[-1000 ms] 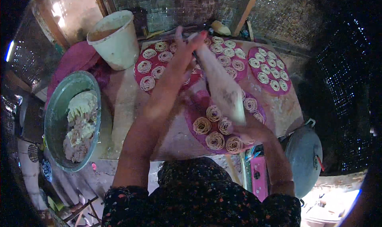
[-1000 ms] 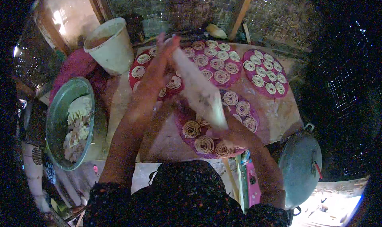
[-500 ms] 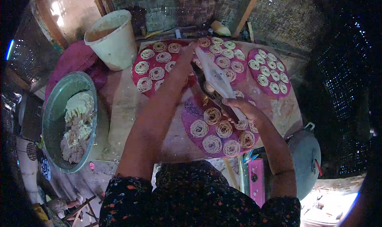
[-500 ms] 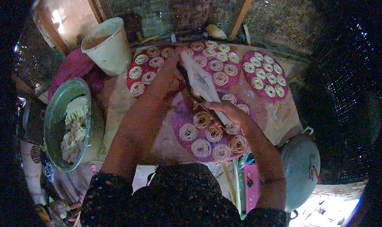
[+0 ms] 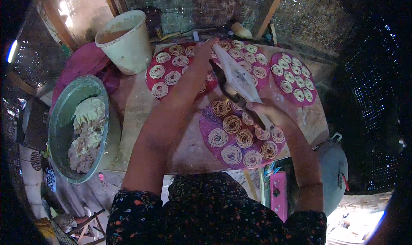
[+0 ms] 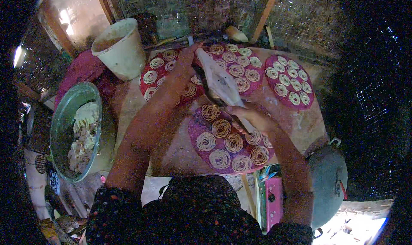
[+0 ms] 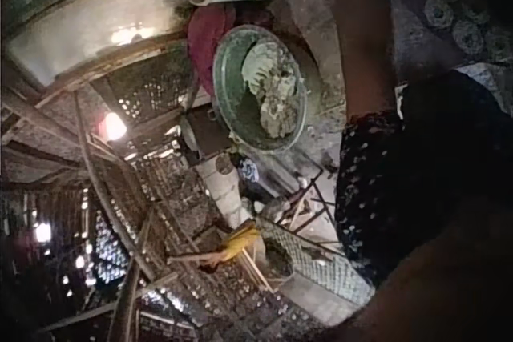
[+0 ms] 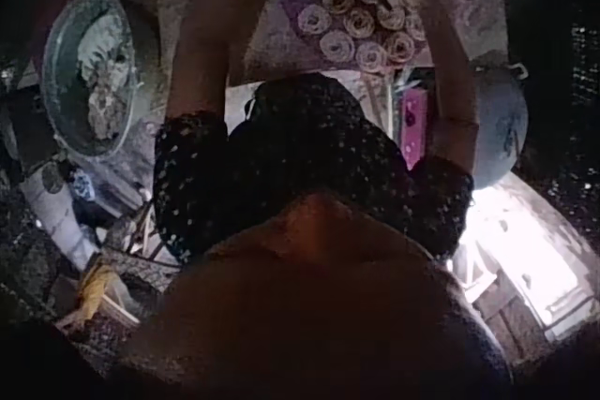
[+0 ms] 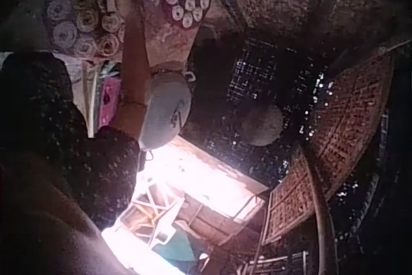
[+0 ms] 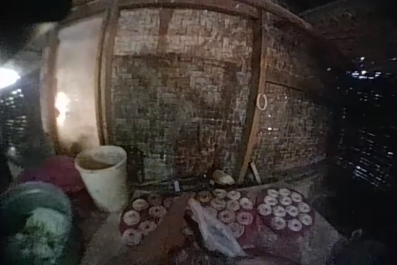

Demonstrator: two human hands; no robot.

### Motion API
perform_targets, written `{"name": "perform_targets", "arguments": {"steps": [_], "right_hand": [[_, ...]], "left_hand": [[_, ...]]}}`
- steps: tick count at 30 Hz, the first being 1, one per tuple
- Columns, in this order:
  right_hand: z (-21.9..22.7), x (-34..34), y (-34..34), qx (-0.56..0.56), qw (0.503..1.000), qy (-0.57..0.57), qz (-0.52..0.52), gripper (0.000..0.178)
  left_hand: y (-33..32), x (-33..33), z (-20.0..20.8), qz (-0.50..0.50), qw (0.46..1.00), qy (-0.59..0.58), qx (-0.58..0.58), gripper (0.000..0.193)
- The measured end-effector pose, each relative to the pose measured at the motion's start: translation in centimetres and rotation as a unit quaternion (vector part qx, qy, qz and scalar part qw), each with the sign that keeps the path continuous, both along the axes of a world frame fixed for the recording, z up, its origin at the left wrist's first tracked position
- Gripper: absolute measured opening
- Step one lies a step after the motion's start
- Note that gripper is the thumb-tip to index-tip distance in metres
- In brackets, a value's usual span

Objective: The person uses a wooden press tool to squeeze dough through a metal mold, forming spiral patterns onto circular pink papers laid out on a table, and refills the mold by hand with more dough from a large bowl.

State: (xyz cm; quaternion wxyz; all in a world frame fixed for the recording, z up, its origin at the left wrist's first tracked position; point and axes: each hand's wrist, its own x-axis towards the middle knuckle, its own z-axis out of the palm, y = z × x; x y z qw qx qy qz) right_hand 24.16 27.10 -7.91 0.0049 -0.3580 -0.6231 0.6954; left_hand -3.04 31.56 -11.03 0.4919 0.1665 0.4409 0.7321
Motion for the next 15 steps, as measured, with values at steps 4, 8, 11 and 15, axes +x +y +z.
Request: {"name": "perform_targets", "arguments": {"steps": [4, 8, 11, 15], "right_hand": [[0.5, -0.4, -1.4, -0.009, 0.998, 0.066, 0.006, 0.036], [0.3, 0.7, -1.5, -0.015, 0.998, 0.060, -0.010, 0.033], [-1.2, 1.5, 0.5, 0.005, 1.000, 0.024, 0.002, 0.032], [-3.4, -0.7, 1.0, 0.054, 0.998, 0.016, -0.012, 0.034]], "left_hand": [[-1.6, -2.0, 0.1, -0.040, 0.999, 0.003, 0.006, 0.027], [-1.8, -0.4, -0.8, 0.001, 0.999, -0.044, -0.032, 0.040], [-1.4, 1.1, -1.7, -0.018, 0.997, -0.062, 0.033, 0.039], [-0.6, -1.6, -5.8, 0.008, 0.997, -0.069, 0.022, 0.042]]}}
